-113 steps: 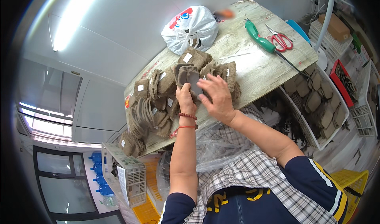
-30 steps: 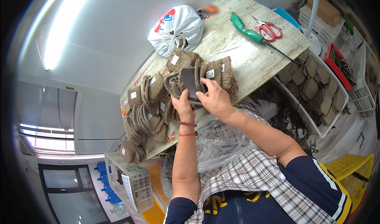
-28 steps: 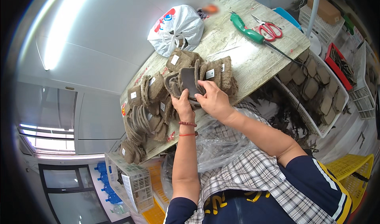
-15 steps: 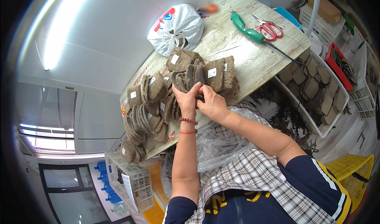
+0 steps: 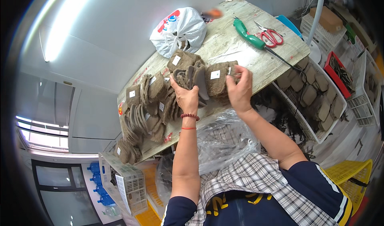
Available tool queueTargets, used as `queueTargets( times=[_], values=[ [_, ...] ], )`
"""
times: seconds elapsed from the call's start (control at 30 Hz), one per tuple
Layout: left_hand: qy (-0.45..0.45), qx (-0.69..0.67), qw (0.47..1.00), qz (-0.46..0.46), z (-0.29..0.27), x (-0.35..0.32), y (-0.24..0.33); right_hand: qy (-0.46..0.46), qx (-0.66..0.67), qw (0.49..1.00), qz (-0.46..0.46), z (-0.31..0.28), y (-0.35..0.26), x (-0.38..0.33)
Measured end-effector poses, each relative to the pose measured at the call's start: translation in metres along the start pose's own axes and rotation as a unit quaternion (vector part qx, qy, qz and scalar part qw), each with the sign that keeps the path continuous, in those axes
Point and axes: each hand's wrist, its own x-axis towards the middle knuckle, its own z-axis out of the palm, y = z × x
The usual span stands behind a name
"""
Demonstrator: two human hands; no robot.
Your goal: The person applies small white labels to the tops of brown fuzzy slippers arranged on a table. They pick up each slipper, place a label, and set it back down, repeating the process across multiple units. The person also handles a plastic bag and a sheet of labels during the task.
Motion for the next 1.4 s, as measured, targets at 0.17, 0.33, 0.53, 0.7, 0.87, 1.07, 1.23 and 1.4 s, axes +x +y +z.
queueTargets(
  times=[0.17, 0.33, 0.53, 0.7, 0.87, 1.07, 1.23, 1.4],
  values=[
    [0.025, 0.003, 0.999, 0.044, 0.001, 0.0, -0.005, -0.012, -0.024, 0.995, 0.097, 0.009, 0.035, -0.006],
    [0.037, 0.039, 0.997, 0.058, 0.002, -0.003, 0.002, -0.062, 0.056, 0.989, 0.125, 0.013, 0.021, -0.007],
    [0.023, 0.046, 0.998, 0.042, 0.002, -0.005, 0.009, -0.099, 0.021, 0.992, 0.075, 0.023, 0.014, -0.015],
    [0.008, 0.024, 1.0, 0.013, 0.007, -0.001, 0.004, -0.227, -0.045, 0.965, 0.123, 0.023, -0.021, -0.017],
    [-0.052, -0.075, 0.996, 0.007, 0.01, 0.011, -0.013, -0.266, -0.095, 0.958, -0.049, 0.039, -0.008, -0.033],
    [-0.109, -0.159, 0.98, -0.04, 0.008, 0.013, -0.005, -0.294, -0.137, 0.941, -0.094, 0.042, -0.002, -0.037],
    [-0.11, -0.105, 0.987, -0.048, 0.01, 0.007, 0.013, -0.329, -0.141, 0.93, -0.081, 0.031, -0.008, -0.033],
    [-0.091, -0.046, 0.994, -0.037, 0.023, 0.012, 0.006, -0.318, -0.149, 0.931, -0.096, 0.034, 0.004, -0.034]
  ],
)
